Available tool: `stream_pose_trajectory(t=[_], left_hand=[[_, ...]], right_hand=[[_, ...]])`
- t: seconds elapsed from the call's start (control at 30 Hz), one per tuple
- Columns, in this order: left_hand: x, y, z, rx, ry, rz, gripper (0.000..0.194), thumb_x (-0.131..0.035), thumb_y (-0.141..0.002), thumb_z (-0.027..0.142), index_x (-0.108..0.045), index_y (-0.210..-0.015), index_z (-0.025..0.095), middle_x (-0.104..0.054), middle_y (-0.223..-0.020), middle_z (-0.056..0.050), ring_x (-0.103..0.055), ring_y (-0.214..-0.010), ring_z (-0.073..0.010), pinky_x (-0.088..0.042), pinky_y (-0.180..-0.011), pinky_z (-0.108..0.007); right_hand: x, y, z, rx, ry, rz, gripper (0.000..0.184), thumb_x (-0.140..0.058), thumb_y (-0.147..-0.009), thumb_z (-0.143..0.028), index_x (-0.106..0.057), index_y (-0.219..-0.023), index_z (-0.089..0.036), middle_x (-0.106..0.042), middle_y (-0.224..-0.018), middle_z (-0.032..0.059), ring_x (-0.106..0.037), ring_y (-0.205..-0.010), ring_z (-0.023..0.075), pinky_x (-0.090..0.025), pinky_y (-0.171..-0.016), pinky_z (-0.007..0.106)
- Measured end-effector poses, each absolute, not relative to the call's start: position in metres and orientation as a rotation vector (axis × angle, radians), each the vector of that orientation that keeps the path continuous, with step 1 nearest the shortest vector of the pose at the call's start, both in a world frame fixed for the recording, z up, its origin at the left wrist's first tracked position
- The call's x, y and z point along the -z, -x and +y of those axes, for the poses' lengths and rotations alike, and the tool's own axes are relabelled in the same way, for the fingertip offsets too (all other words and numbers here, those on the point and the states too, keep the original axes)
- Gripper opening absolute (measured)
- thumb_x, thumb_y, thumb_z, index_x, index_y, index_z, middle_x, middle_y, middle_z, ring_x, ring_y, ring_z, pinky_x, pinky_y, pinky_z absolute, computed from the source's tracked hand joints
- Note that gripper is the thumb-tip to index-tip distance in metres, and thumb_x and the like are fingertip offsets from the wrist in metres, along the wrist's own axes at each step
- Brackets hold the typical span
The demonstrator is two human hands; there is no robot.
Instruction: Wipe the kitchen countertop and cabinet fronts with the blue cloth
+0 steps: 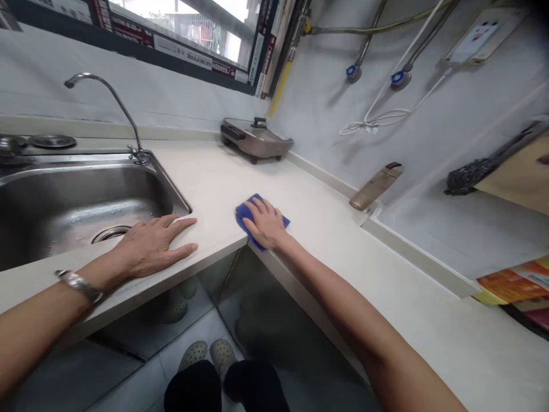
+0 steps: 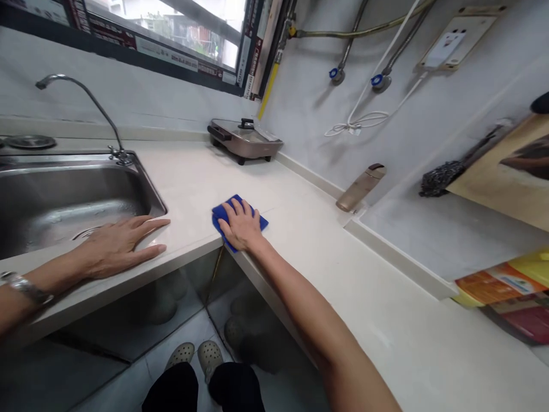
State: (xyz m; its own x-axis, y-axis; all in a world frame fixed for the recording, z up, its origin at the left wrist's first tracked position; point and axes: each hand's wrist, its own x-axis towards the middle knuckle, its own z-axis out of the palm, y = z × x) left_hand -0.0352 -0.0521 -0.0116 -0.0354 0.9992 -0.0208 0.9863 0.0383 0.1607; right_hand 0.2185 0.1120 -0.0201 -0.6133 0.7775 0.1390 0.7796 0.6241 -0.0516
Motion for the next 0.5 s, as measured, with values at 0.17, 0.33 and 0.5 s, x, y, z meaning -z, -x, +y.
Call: stream_pose_trajectory(t=[0.17,0.33,0.5], left_hand=[[0.020,0.047,-0.050,-0.200,-2.119,2.132,0.082,-0.022,-0.091,0.080,-0.035,-0.160,0.037,-0.043,-0.160,-0.005,-0.051,-0.137,-0.0342,-0.042,-0.113,-0.054],[0.030,0.061,-0.047,-0.218,-2.131,2.139,0.081,-0.024,-0.089,0.081,-0.033,-0.160,0.042,-0.038,-0.165,0.001,-0.044,-0.145,-0.0309,-0.037,-0.120,-0.052],[0.037,0.069,-0.043,-0.212,-2.073,2.174,0.084,-0.030,-0.084,0.086,-0.033,-0.158,0.048,-0.041,-0.163,0.006,-0.043,-0.146,-0.0306,-0.035,-0.123,-0.054]], right_hand=[[0.020,-0.198,0.155,-0.045,1.334,-2.644,0.063,-0.029,-0.105,-0.055,-0.034,-0.161,-0.028,-0.023,-0.172,0.0051,-0.018,-0.157,0.0339,-0.021,-0.124,0.064],[0.023,-0.240,0.199,0.001,1.487,-2.535,0.061,-0.031,-0.105,-0.055,-0.037,-0.160,-0.029,-0.025,-0.172,0.0039,-0.020,-0.157,0.0318,-0.022,-0.125,0.062],[0.031,-0.345,0.230,0.070,1.816,-2.307,0.060,-0.032,-0.105,-0.053,-0.037,-0.160,-0.028,-0.029,-0.170,0.0057,-0.023,-0.155,0.0318,-0.025,-0.123,0.063]])
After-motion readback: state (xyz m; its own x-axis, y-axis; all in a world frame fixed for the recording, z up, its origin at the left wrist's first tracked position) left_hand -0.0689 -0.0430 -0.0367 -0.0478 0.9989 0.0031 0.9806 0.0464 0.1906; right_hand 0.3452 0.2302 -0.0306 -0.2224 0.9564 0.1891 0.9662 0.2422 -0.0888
